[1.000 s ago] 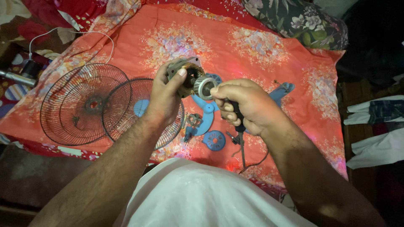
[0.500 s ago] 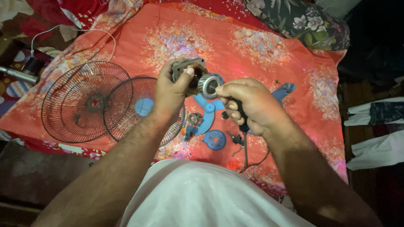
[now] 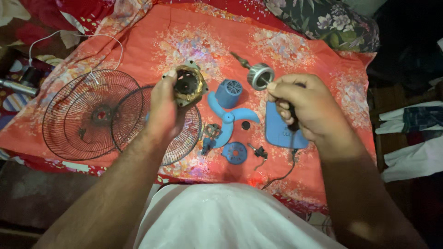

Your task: The person disassembles an electric fan motor on a bed. They hold the motor housing and use a screwdriver and a mallet to drive the rotor shaft out of the stator, then separate the end bell casting from the motor and handle the fan base and blades laid out nearby.

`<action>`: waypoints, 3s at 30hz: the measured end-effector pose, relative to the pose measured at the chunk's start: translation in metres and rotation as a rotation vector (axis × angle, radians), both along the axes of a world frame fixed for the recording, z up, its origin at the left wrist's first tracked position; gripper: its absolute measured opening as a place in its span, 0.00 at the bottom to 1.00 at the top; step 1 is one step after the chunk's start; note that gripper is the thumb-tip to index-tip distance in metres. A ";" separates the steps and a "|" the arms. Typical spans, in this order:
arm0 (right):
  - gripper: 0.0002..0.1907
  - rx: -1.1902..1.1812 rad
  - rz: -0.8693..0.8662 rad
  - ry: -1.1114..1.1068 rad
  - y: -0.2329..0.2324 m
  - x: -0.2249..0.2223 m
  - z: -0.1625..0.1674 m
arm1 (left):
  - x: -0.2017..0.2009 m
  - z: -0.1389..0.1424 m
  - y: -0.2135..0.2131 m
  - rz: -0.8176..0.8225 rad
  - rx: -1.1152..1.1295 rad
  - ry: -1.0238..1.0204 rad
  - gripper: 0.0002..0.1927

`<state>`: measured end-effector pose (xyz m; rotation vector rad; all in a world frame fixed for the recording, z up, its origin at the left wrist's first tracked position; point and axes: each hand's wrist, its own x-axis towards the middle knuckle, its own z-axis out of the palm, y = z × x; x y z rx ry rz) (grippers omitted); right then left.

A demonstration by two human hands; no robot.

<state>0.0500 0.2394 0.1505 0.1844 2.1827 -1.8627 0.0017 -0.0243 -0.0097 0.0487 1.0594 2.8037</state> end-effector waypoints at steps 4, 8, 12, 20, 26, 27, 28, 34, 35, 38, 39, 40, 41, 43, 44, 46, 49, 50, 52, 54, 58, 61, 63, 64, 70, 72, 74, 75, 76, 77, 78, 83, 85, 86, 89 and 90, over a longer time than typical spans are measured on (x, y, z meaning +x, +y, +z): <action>0.12 0.374 -0.059 0.117 -0.001 -0.002 -0.006 | 0.007 0.010 0.004 -0.106 0.026 -0.010 0.23; 0.11 0.555 -0.009 0.194 -0.005 -0.009 -0.003 | 0.014 0.018 0.014 -0.230 0.018 0.014 0.23; 0.10 0.657 -0.029 0.135 -0.014 -0.013 0.005 | 0.018 0.024 0.023 -0.343 0.002 0.088 0.26; 0.15 0.933 0.166 0.419 -0.010 -0.031 0.016 | 0.021 0.030 0.022 -0.412 -0.041 0.211 0.37; 0.14 0.828 0.246 0.447 -0.005 -0.052 0.005 | 0.025 0.022 0.022 -0.566 0.168 -0.014 0.39; 0.14 0.784 0.264 0.439 -0.006 -0.054 0.003 | 0.025 0.022 0.022 -0.591 0.240 -0.046 0.38; 0.14 0.750 0.274 0.416 -0.006 -0.056 0.001 | 0.025 0.022 0.022 -0.594 0.246 -0.020 0.38; 0.13 0.634 0.300 0.378 -0.009 -0.068 -0.007 | 0.014 0.028 0.020 -0.634 0.227 0.089 0.36; 0.13 0.611 0.314 0.407 -0.011 -0.071 -0.009 | 0.013 0.030 0.020 -0.640 0.236 0.112 0.36; 0.14 0.556 0.320 0.450 -0.012 -0.077 -0.018 | 0.015 0.032 0.020 -0.689 0.281 0.157 0.37; 0.14 0.541 0.318 0.456 -0.013 -0.079 -0.022 | 0.016 0.032 0.020 -0.708 0.301 0.169 0.38; 0.14 0.503 0.297 0.444 -0.014 -0.080 -0.027 | 0.018 0.032 0.022 -0.681 0.329 0.085 0.37; 0.15 0.465 0.277 0.433 -0.017 -0.080 -0.032 | 0.021 0.031 0.026 -0.652 0.357 0.001 0.37; 0.14 0.382 0.225 0.396 -0.024 -0.080 -0.042 | 0.023 0.029 0.031 -0.594 0.407 -0.111 0.37; 0.13 0.338 0.193 0.373 -0.027 -0.079 -0.048 | 0.024 0.029 0.035 -0.566 0.428 -0.138 0.37; 0.13 0.224 0.101 0.293 -0.030 -0.075 -0.056 | 0.023 0.027 0.037 -0.535 0.485 -0.156 0.37; 0.12 0.072 -0.030 0.125 -0.026 -0.064 -0.069 | 0.018 0.025 0.038 -0.505 0.564 -0.148 0.37; 0.13 0.054 -0.044 0.074 -0.023 -0.060 -0.073 | 0.015 0.024 0.036 -0.483 0.569 -0.159 0.37; 0.12 -0.018 -0.029 -0.037 -0.016 -0.051 -0.083 | 0.011 0.024 0.034 -0.430 0.564 -0.204 0.38; 0.11 -0.125 0.030 -0.157 -0.014 -0.042 -0.097 | 0.008 0.024 0.032 -0.367 0.545 -0.272 0.38; 0.10 -0.148 0.127 -0.218 -0.016 -0.027 -0.115 | 0.007 0.026 0.031 -0.356 0.576 -0.271 0.40; 0.11 -0.130 0.153 -0.194 -0.020 -0.023 -0.114 | 0.008 0.030 0.030 -0.362 0.546 -0.247 0.40; 0.10 -0.121 0.195 -0.143 -0.023 -0.022 -0.110 | 0.009 0.032 0.029 -0.379 0.532 -0.224 0.40; 0.11 -0.110 0.192 -0.128 -0.025 -0.022 -0.107 | 0.009 0.033 0.030 -0.390 0.544 -0.201 0.40; 0.12 -0.187 0.051 -0.035 -0.032 -0.021 -0.097 | 0.005 0.038 0.029 -0.382 0.447 -0.088 0.37; 0.12 -0.114 0.049 -0.006 -0.027 -0.018 -0.094 | 0.003 0.038 0.027 -0.343 0.391 -0.115 0.36; 0.09 -0.097 0.016 -0.004 -0.022 -0.018 -0.091 | -0.003 0.040 0.024 -0.282 0.353 -0.131 0.33; 0.08 -0.087 0.000 -0.003 -0.018 -0.017 -0.089 | -0.007 0.040 0.022 -0.251 0.335 -0.140 0.32; 0.08 -0.092 0.008 0.014 -0.014 -0.016 -0.087 | -0.010 0.040 0.021 -0.226 0.305 -0.106 0.30; 0.09 -0.096 0.016 0.031 -0.009 -0.014 -0.084 | -0.012 0.040 0.019 -0.202 0.275 -0.073 0.28; 0.09 -0.100 0.024 0.050 -0.004 -0.012 -0.081 | -0.015 0.040 0.017 -0.178 0.245 -0.038 0.27; 0.10 -0.220 0.127 0.099 0.014 0.004 -0.058 | -0.024 0.038 0.008 -0.062 0.056 0.116 0.23; 0.11 -0.282 0.172 0.077 0.017 0.011 -0.044 | -0.025 0.036 0.008 -0.021 0.022 0.171 0.20; 0.11 -0.312 0.195 0.065 0.018 0.014 -0.037 | -0.026 0.035 0.008 0.012 -0.008 0.164 0.19; 0.12 -0.287 0.174 0.000 0.011 0.019 -0.020 | -0.025 0.034 0.010 0.044 -0.054 0.168 0.16; 0.12 -0.260 0.152 -0.026 0.005 0.019 -0.017 | -0.024 0.033 0.011 0.044 -0.062 0.173 0.16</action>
